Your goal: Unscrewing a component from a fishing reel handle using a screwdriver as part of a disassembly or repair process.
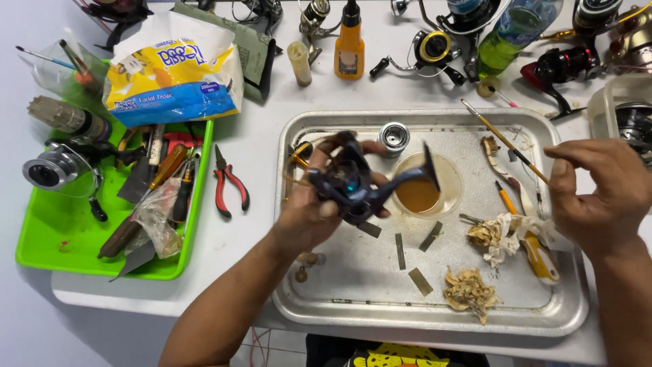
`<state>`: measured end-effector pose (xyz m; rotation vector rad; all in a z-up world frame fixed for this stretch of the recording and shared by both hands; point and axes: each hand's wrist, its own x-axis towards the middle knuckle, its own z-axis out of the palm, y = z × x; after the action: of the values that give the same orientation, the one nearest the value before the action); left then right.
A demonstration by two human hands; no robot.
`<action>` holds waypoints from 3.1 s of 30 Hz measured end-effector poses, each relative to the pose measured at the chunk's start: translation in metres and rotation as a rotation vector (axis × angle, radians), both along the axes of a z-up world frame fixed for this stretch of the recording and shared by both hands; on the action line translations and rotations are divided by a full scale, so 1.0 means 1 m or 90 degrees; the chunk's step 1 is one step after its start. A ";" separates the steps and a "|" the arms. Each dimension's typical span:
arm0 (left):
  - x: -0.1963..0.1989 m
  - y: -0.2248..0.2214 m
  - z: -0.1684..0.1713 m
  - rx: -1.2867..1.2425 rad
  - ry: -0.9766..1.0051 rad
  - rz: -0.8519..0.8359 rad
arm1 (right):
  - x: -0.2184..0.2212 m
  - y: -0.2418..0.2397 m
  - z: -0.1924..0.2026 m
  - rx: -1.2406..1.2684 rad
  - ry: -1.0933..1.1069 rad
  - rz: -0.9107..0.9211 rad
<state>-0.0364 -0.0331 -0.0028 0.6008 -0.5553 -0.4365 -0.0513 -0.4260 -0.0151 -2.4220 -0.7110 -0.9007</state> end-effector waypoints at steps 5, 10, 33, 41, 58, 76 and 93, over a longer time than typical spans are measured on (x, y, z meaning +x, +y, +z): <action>0.026 0.028 0.000 -0.005 0.050 0.176 | 0.001 -0.009 0.001 -0.002 -0.016 -0.024; 0.045 0.048 0.014 0.014 0.174 0.315 | 0.005 -0.010 0.003 -0.020 -0.036 -0.053; 0.040 0.023 -0.016 0.139 0.030 0.183 | 0.010 -0.007 0.001 -0.058 -0.016 -0.030; 0.039 0.022 -0.016 0.128 0.029 0.190 | -0.002 0.006 0.020 -0.341 0.387 -0.008; 0.039 0.020 -0.016 0.127 0.063 0.184 | -0.045 0.028 0.046 -0.232 0.599 0.282; 0.030 0.016 0.015 0.125 0.244 0.278 | -0.066 0.041 0.057 -0.656 0.867 -0.485; 0.022 0.009 0.005 0.210 0.129 0.265 | -0.054 0.051 0.095 -0.005 0.606 0.099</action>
<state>-0.0147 -0.0243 0.0022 0.9540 -0.1546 -0.1898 -0.1057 -0.3747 0.0800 -2.3686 -0.4972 0.3401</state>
